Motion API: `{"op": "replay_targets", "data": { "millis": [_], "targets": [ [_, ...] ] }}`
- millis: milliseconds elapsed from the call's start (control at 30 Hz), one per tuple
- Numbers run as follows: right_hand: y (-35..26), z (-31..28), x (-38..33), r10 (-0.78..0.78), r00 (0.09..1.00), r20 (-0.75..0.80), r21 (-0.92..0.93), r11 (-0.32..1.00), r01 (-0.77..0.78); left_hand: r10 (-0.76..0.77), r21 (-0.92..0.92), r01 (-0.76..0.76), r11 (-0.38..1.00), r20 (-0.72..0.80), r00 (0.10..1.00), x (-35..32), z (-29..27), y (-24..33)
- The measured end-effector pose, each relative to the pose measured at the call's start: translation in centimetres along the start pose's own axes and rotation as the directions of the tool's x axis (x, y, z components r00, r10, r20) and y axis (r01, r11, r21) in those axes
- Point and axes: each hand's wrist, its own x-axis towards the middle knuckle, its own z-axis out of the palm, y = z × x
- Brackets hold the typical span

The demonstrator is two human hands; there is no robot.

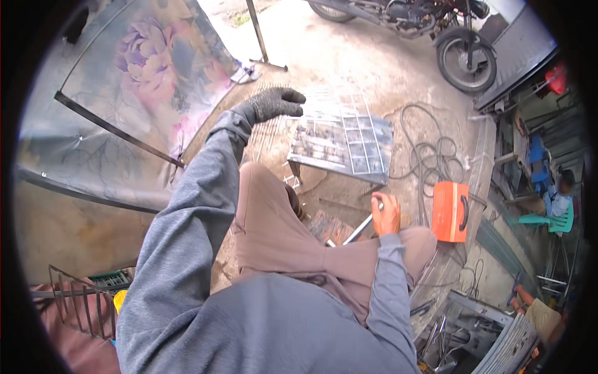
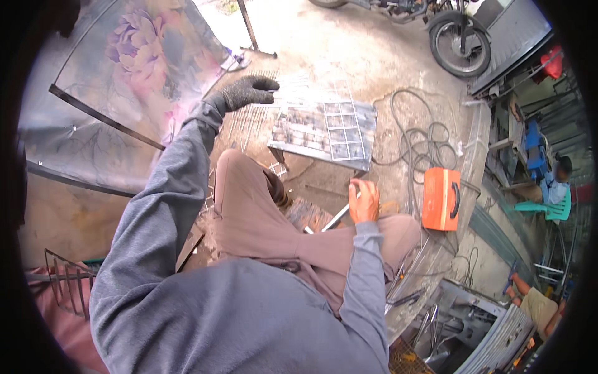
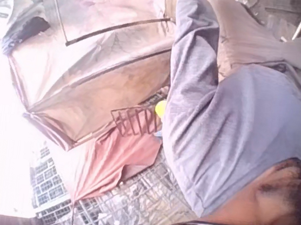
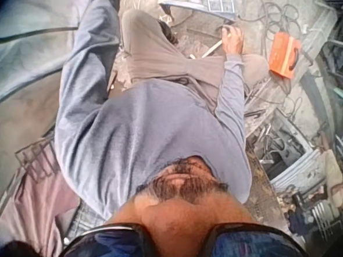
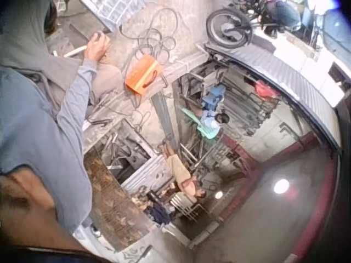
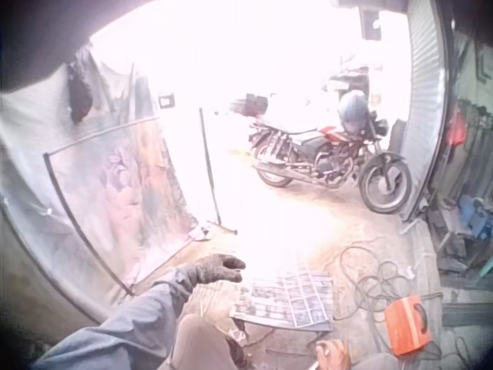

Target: The recorder uses a stick welder to join metal bars into a grid structure while sitting on the floor.

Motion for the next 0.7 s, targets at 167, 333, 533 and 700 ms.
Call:
{"op": "replay_targets", "data": {
  "millis": [167, 333, 533, 700],
  "targets": [
    [-3.2, -1.5, 0.0, 0.096, 0.995, 0.023, 0.09, 0.991, -0.097, 0.056, 0.088, -0.055, 0.995, -0.002, 0.998, -1.5, -0.2, 3.4],
    [-12.0, -5.8, 2.6, 0.097, 0.992, -0.08, 0.324, 0.944, -0.066, 0.138, 0.041, -0.142, 0.989, 0.079, 0.987, -4.0, 0.9, 7.9],
    [-23.4, -11.9, 4.8, -0.558, 0.654, -0.51, -0.222, 0.821, 0.527, 0.056, -0.144, -0.019, 0.989, 0.254, 0.966, -6.8, 5.0, 11.5],
    [-24.9, -13.3, 6.8, -0.646, 0.695, -0.315, -0.26, 0.764, 0.591, 0.27, 0.09, -0.317, 0.944, 0.336, 0.902, -7.6, 7.1, 12.2]
  ]
}}
